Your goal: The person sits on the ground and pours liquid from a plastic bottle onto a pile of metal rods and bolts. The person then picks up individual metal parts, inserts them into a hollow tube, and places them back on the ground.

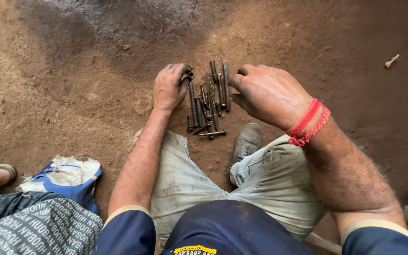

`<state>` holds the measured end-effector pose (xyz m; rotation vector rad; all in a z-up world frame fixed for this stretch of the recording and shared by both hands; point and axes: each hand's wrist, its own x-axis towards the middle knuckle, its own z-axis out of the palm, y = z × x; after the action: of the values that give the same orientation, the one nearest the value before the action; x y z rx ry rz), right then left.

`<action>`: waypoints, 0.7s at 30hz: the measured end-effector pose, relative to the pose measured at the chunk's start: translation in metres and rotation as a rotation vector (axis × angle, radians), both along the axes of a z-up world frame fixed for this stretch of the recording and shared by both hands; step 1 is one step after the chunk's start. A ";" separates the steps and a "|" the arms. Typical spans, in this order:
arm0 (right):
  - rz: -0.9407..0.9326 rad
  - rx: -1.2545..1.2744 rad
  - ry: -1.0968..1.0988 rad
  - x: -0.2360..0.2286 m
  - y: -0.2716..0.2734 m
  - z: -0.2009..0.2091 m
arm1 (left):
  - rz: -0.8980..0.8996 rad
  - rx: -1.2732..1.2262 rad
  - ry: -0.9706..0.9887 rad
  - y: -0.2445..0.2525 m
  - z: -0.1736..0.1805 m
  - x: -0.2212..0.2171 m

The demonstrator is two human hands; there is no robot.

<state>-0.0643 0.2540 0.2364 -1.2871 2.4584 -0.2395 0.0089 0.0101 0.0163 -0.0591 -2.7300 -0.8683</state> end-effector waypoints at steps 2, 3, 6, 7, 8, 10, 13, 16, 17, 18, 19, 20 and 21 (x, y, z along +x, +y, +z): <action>-0.008 -0.027 0.004 0.000 -0.001 0.000 | 0.024 0.003 -0.018 0.000 -0.002 -0.001; -0.011 -0.042 0.007 0.000 -0.002 0.000 | 0.037 0.003 -0.026 -0.001 -0.003 -0.001; 0.008 -0.070 0.021 -0.001 -0.002 0.000 | 0.034 0.028 -0.037 -0.004 -0.004 0.001; 0.010 -0.087 0.022 -0.001 -0.001 0.001 | 0.033 0.043 -0.043 -0.004 -0.004 0.001; 0.011 -0.105 0.023 -0.001 0.001 0.002 | 0.032 0.057 -0.048 -0.004 -0.004 0.001; 0.007 -0.125 0.022 -0.001 0.003 0.005 | 0.018 0.085 -0.052 -0.003 -0.003 0.002; -0.006 -0.142 0.025 0.002 0.007 0.007 | -0.017 0.118 -0.047 0.000 -0.001 0.006; -0.017 -0.150 0.057 0.007 0.011 0.003 | -0.038 0.113 -0.020 0.007 -0.002 0.008; -0.018 -0.137 0.063 0.009 0.011 0.001 | -0.039 0.095 -0.009 0.007 -0.002 0.009; -0.019 -0.123 0.069 0.011 0.011 -0.001 | -0.040 0.077 0.003 0.006 -0.002 0.010; -0.025 -0.111 0.067 0.013 0.012 -0.003 | -0.040 0.079 0.010 0.007 -0.003 0.011; -0.030 -0.098 0.065 0.016 0.013 -0.005 | -0.040 0.082 0.018 0.005 -0.003 0.012; -0.029 -0.081 0.064 0.018 0.014 -0.007 | -0.034 0.088 0.027 0.007 -0.004 0.013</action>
<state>-0.0466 0.2679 0.2297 -1.3115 2.5470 -0.3132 0.0216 0.0168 0.0124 -0.0991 -2.6699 -0.9886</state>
